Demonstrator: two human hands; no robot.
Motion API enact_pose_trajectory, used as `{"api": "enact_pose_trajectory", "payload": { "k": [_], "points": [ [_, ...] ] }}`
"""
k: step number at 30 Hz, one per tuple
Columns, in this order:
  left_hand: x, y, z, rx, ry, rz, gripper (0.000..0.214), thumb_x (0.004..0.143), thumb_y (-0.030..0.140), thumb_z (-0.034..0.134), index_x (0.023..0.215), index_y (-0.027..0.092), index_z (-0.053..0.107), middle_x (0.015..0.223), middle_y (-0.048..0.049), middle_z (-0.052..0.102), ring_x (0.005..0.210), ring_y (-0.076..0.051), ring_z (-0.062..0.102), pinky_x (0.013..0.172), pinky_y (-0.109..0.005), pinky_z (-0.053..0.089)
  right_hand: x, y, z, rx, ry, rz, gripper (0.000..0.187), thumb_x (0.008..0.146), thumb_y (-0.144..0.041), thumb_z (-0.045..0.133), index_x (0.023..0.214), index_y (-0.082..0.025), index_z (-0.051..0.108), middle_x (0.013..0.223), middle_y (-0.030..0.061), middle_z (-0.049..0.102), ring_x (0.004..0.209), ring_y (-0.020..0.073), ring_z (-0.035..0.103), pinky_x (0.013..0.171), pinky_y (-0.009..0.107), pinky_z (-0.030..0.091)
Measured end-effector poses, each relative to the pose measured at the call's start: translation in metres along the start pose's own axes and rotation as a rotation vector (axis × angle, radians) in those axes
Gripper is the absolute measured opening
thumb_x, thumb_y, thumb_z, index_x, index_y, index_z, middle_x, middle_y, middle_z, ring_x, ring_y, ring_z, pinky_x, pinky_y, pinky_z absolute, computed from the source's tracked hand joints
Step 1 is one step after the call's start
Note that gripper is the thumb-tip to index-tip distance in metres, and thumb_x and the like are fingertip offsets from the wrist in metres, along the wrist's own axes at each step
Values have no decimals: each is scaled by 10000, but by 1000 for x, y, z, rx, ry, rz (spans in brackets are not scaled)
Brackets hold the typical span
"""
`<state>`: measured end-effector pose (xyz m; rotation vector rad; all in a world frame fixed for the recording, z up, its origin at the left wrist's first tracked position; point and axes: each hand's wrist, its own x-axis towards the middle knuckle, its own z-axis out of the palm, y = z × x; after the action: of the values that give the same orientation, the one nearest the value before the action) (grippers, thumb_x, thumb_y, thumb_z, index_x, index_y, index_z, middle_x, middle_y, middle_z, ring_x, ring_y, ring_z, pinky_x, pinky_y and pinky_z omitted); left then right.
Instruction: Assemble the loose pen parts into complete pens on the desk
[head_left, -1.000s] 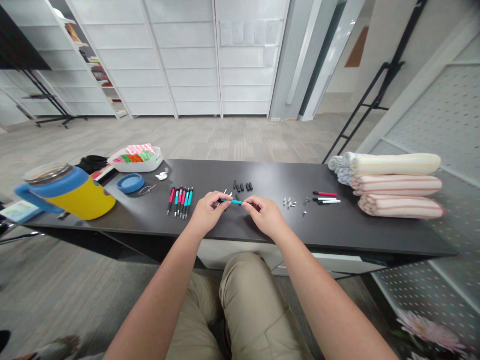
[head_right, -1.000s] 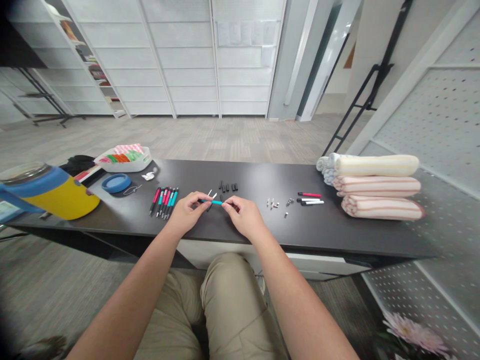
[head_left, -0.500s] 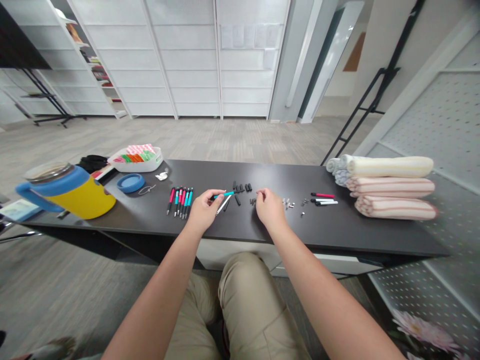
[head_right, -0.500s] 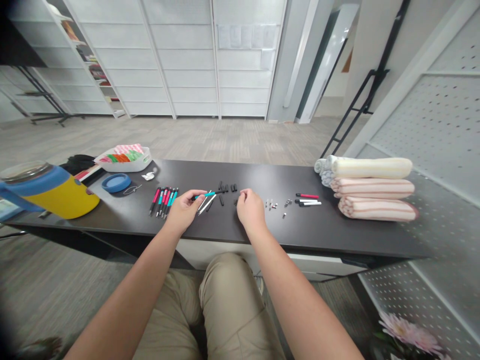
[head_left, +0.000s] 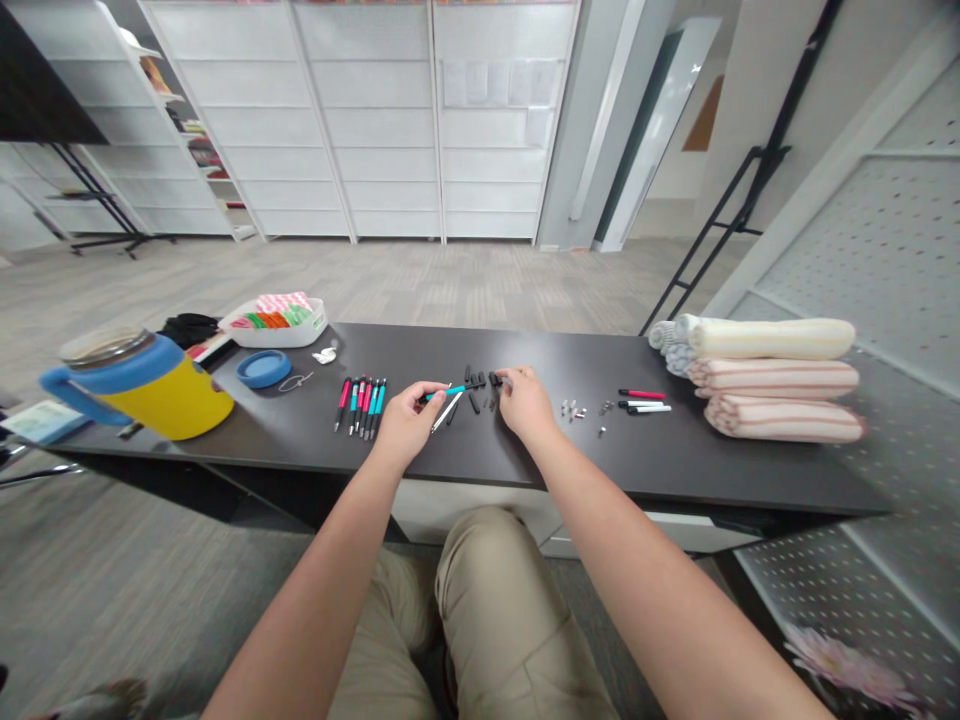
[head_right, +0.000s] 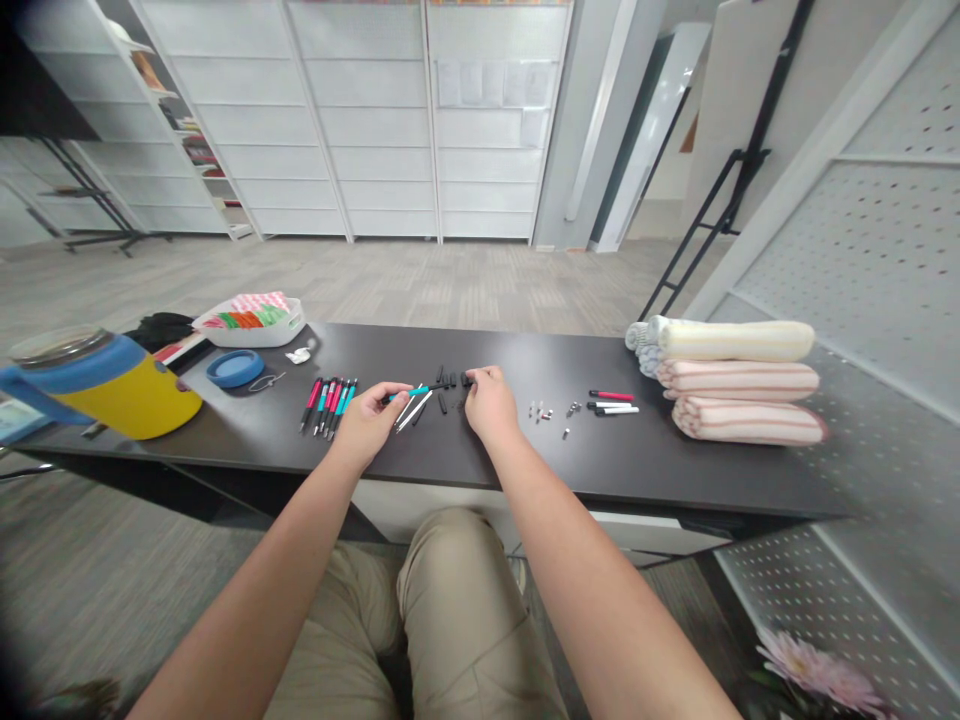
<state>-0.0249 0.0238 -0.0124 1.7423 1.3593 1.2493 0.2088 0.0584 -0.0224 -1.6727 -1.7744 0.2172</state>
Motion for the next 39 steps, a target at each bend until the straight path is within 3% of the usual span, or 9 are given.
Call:
{"api": "enact_pose_trajectory", "payload": {
  "k": [4,8,13,22,29,33,39],
  "points": [
    [-1,1,-1,-15,3,-9,363,958,510,637,1118,217,782,1016,-54,791,774,-188,670,699,-288,508,11,-4,0,-134,-109,48,490,937,-148,535,1384,-273,692,1375,114,585,990,242,705,903,347,540],
    [-2,4,-1,-30,7,-14,356,954,503,646,1101,210,784,1014,-55,793,773,-186,669,696,-283,505,22,-3,-2,-186,-170,64,450,942,-215,554,1364,-257,702,1409,123,568,1004,256,708,924,366,534],
    [-2,4,0,-34,14,-24,357,953,507,645,1103,213,781,1016,-54,792,781,-191,675,690,-284,503,23,2,-1,-159,-116,77,326,936,-264,585,1217,-183,731,1296,136,626,1009,255,694,951,358,521],
    [0,5,-1,2,8,-13,338,957,490,642,1097,217,784,1015,-50,791,791,-190,677,710,-289,509,16,5,1,-106,-60,24,265,899,-197,627,1132,-250,743,1160,81,631,879,208,657,838,316,508],
    [-1,4,0,-2,6,-16,348,961,499,629,1107,222,781,987,-50,789,778,-192,676,711,-292,514,5,11,-1,-37,1,24,118,926,-199,633,993,-191,730,1096,84,633,801,177,622,848,313,497],
    [-1,4,0,-13,5,-15,351,956,507,636,1094,218,779,998,-50,791,753,-185,668,693,-288,511,2,10,-3,-36,18,3,95,909,-179,640,959,-180,720,1071,90,668,865,191,640,873,313,490],
    [0,4,0,-15,1,-12,348,957,508,636,1099,223,778,1029,-49,792,789,-190,680,715,-287,517,2,8,-7,-5,6,106,73,883,-242,661,904,-201,717,926,49,738,861,195,671,846,308,492]
  ]
}}
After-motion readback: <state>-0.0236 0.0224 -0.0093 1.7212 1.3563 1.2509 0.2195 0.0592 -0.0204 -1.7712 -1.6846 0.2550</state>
